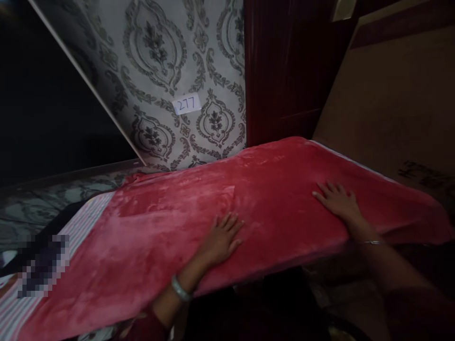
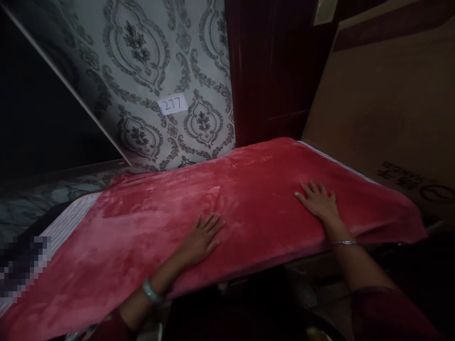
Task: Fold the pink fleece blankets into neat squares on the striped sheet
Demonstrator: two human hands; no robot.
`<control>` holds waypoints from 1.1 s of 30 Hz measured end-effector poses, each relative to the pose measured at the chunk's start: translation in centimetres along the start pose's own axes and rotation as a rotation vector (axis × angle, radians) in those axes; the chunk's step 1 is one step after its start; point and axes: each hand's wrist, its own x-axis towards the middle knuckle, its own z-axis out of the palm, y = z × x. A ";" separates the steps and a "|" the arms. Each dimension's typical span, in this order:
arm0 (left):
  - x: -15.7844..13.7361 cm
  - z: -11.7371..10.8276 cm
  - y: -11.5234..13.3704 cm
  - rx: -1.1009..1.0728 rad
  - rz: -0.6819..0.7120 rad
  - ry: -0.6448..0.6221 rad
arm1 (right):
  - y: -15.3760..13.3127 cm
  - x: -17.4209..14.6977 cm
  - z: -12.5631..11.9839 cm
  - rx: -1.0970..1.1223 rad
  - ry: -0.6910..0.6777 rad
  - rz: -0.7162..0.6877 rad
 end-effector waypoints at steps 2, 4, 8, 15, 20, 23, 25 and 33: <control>-1.8 -0.2 -1.3 0.017 -0.033 -0.003 | -0.3 -0.1 -0.3 -0.007 -0.003 -0.001; -3.2 -0.2 -2.5 0.038 -0.034 0.011 | -0.5 -0.1 -0.5 -0.016 -0.007 0.003; -4.9 0.2 -4.0 0.094 -0.038 0.079 | -0.6 -0.1 -0.4 -0.025 0.002 0.016; -4.0 -2.9 -8.6 0.193 -0.300 0.065 | -0.5 1.2 -1.1 0.056 -0.016 0.061; 1.2 -5.6 -10.2 0.219 -0.523 0.084 | -5.9 3.7 -2.2 0.424 0.210 -0.136; 3.5 -4.9 -9.8 0.252 -0.577 0.109 | -10.3 5.6 -1.6 0.500 0.203 -0.255; 4.1 -3.9 -9.6 0.294 -0.587 0.143 | -12.3 6.5 -0.7 0.517 0.197 -0.276; 3.9 -2.5 -10.5 0.334 -0.560 0.183 | -13.2 7.3 1.5 0.511 0.230 -0.168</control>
